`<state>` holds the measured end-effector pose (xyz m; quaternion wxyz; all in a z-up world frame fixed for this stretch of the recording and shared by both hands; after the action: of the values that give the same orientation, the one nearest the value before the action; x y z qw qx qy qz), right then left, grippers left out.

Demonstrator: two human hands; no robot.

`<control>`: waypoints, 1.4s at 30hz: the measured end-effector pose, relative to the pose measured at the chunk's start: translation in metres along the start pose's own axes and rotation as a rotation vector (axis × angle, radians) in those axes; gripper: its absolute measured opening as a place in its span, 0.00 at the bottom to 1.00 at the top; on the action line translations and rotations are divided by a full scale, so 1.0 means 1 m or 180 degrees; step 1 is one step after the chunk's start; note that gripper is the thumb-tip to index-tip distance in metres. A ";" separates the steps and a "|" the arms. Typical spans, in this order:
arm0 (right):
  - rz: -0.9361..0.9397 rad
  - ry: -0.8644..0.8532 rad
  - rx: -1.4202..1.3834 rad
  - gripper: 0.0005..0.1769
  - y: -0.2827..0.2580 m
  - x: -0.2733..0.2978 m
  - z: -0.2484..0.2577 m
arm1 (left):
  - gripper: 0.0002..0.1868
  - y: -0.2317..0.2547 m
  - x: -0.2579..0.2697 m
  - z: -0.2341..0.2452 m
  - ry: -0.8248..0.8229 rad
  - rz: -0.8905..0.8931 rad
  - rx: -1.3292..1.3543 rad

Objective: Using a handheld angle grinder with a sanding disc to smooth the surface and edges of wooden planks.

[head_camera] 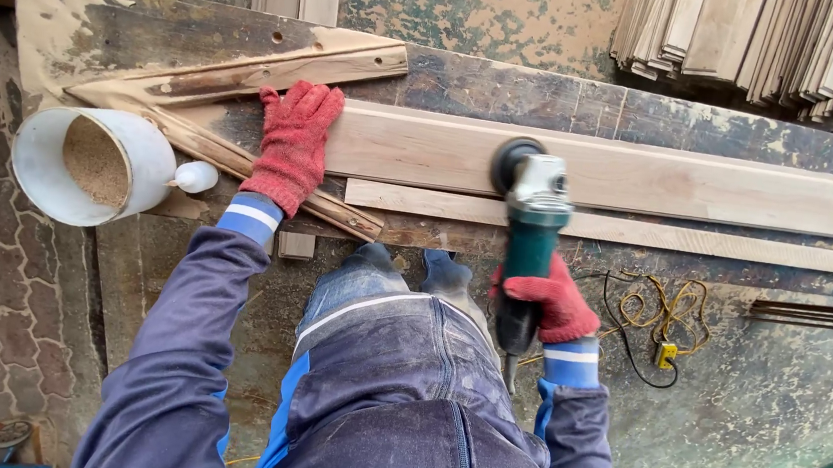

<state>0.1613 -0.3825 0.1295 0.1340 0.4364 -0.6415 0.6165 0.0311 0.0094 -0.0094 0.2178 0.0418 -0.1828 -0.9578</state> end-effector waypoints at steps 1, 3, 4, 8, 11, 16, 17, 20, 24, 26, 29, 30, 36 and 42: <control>-0.0007 -0.0105 0.0189 0.34 0.003 -0.003 -0.010 | 0.37 -0.001 0.000 -0.001 0.0019 -0.0022 -0.0073; -0.0014 -0.0180 0.0356 0.37 0.011 -0.010 -0.020 | 0.37 -0.005 0.001 -0.005 0.0021 -0.0074 -0.0141; 0.0028 -0.0378 0.0442 0.39 0.017 -0.015 -0.021 | 0.38 -0.007 0.002 -0.008 0.0039 -0.0073 -0.0087; 0.0068 -0.0740 0.0619 0.41 0.013 -0.013 -0.034 | 0.37 -0.002 0.004 -0.001 0.0142 -0.0117 -0.0097; 0.0058 -0.0617 0.0607 0.43 0.015 -0.012 -0.015 | 0.37 0.004 0.003 0.003 0.0163 0.0038 -0.0175; -0.0037 -0.0060 0.0072 0.33 -0.015 0.008 0.036 | 0.35 0.009 -0.001 0.012 0.0100 -0.0011 -0.0279; -0.0066 0.0107 -0.0066 0.28 -0.029 0.015 0.044 | 0.36 0.009 -0.001 0.013 0.0090 -0.0066 -0.0338; 0.0130 0.0315 -0.0203 0.31 -0.019 0.007 0.099 | 0.33 0.019 0.001 0.024 0.0070 0.0002 -0.0132; 0.0164 0.0369 -0.0150 0.29 -0.021 0.008 0.094 | 0.34 0.013 0.000 0.015 0.0195 -0.0024 -0.0249; -0.0051 0.0170 -0.0057 0.33 -0.021 0.007 0.073 | 0.34 0.014 0.001 0.015 0.0183 0.0013 -0.0155; -0.0012 -0.0185 0.0251 0.39 0.007 -0.005 0.053 | 0.34 0.021 0.001 0.021 0.0245 0.0021 -0.0093; -0.0017 -0.0189 0.0231 0.39 0.014 -0.010 0.046 | 0.34 0.021 0.001 0.021 0.0235 0.0013 -0.0109; 0.0100 -0.0729 0.0480 0.43 0.021 -0.023 0.025 | 0.33 0.028 -0.003 0.031 0.0164 -0.0016 -0.0378; -0.0042 -0.0007 0.0248 0.32 -0.020 0.003 0.065 | 0.32 0.023 -0.002 0.026 0.0164 0.0004 -0.0286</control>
<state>0.1979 -0.4399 0.1312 0.1203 0.4462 -0.6143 0.6396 0.0383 0.0000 0.0235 0.2247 0.0566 -0.1340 -0.9635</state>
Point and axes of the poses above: each hand's wrist, its own x-axis away from the middle knuckle, its own z-axis out of the back of the hand, y = z × x, the point moved 3 cm from there along -x, towards the middle knuckle, and after that the axes turned 11 degrees about z, right-handed, at the moved point
